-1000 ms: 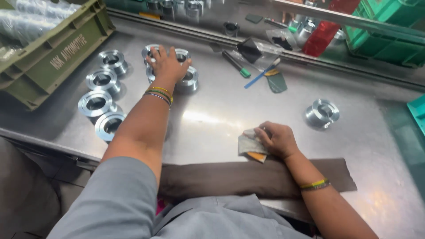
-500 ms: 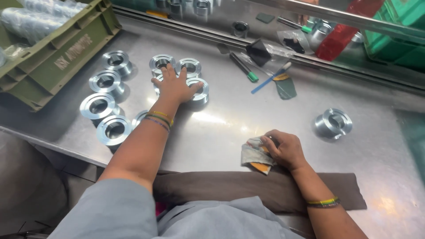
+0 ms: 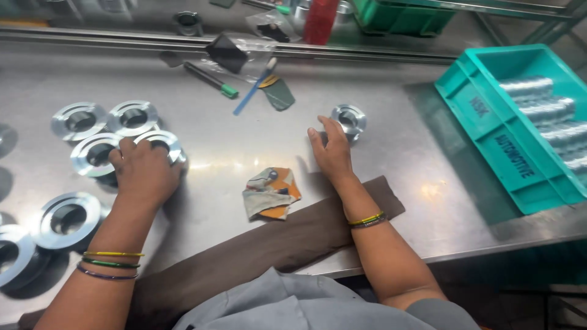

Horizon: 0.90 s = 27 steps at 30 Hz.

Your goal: Inspecting metal pulley components, cleaning them with a brush and cloth, and marking them with a pen at a workstation.

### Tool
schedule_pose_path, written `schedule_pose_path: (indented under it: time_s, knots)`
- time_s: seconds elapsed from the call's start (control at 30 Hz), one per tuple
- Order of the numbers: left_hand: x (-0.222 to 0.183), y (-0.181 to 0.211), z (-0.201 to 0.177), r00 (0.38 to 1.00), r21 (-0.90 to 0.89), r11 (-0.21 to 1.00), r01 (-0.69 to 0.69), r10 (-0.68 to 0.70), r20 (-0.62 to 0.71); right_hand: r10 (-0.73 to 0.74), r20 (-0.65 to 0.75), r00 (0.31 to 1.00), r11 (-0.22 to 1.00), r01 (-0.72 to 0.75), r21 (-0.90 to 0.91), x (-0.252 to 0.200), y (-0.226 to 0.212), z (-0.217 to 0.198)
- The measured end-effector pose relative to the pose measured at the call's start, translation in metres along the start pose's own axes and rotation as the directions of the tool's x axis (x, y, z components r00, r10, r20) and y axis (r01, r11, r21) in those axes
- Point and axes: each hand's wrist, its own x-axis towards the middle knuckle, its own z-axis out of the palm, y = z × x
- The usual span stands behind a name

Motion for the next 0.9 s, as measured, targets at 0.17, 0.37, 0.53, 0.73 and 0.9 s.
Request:
schedule_pose_path:
  time_s: [0.17, 0.37, 0.53, 0.73, 0.9]
  knots:
    - [0.025, 0.005, 0.009, 0.990, 0.017, 1.000, -0.026, 0.023, 0.136, 0.103, -0.054, 0.993, 0.995, -0.102, 0.012, 0.016, 0.059, -0.003]
    - [0.058, 0.059, 0.010, 0.906, -0.689, -0.624, 0.368, 0.073, 0.417, 0.057, -0.075, 0.996, 0.998, -0.055, 0.031, 0.050, -0.007, -0.004]
    - [0.065, 0.117, 0.028, 0.993, -0.939, -0.340, 0.052, -0.084, 0.086, 0.156, 0.606, 0.780, 0.702, -0.519, 0.488, 0.069, -0.069, 0.035]
    - [0.051, 0.099, 0.018, 0.995, -0.989, -0.128, -0.072, 0.063, -0.081, -0.065, 0.905, 0.421, 0.140, -0.894, 0.426, 0.060, -0.098, 0.071]
    - [0.059, 0.093, 0.043, 0.928, -0.831, 0.433, -0.351, 0.045, -0.369, -0.041, 0.869, 0.494, -0.126, -0.865, 0.486, 0.044, -0.092, 0.091]
